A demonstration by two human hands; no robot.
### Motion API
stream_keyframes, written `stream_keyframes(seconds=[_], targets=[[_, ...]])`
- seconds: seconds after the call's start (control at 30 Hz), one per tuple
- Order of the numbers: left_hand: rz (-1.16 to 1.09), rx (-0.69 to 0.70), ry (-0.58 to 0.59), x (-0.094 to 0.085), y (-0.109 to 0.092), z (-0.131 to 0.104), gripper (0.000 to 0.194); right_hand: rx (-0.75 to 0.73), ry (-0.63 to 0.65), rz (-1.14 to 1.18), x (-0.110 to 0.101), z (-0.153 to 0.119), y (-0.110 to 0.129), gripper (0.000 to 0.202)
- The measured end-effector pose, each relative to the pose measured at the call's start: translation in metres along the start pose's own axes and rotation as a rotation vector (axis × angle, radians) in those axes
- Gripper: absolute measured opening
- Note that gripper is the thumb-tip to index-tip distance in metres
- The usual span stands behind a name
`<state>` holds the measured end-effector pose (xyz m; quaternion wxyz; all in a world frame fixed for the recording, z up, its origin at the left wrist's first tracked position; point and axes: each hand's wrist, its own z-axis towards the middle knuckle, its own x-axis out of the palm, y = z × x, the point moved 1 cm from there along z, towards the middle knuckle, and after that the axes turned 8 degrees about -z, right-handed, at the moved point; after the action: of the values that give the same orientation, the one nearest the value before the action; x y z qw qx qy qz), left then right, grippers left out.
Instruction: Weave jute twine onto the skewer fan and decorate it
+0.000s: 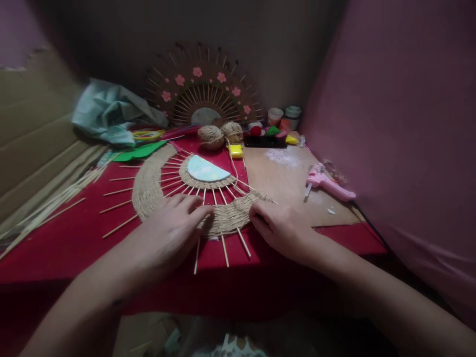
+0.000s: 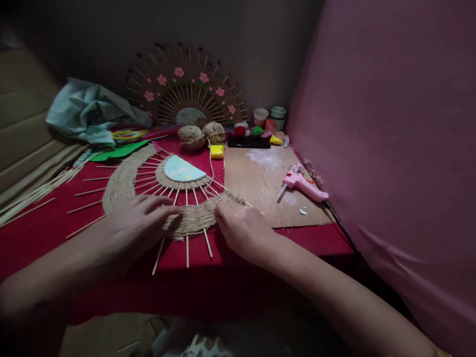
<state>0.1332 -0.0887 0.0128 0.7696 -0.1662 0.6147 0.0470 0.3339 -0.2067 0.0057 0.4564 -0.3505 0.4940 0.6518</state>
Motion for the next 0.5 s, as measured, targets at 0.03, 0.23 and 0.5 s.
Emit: stream_keyframes(seconds=[0.03, 0.23, 0.5], targets=[[-0.021, -0.011, -0.065, -0.001, -0.008, 0.002, 0.026, 0.004, -0.012, -0.025, 0.001, -0.002, 0.001, 0.015], [-0.205, 0.116, -0.095, 0.020, -0.057, 0.031, 0.025, -0.002, -0.096, -0.228, 0.006, -0.012, -0.010, 0.021], [-0.136, 0.138, -0.133, 0.042, -0.055, 0.034, 0.024, -0.069, -0.061, -0.569, -0.004, -0.014, -0.021, 0.023]])
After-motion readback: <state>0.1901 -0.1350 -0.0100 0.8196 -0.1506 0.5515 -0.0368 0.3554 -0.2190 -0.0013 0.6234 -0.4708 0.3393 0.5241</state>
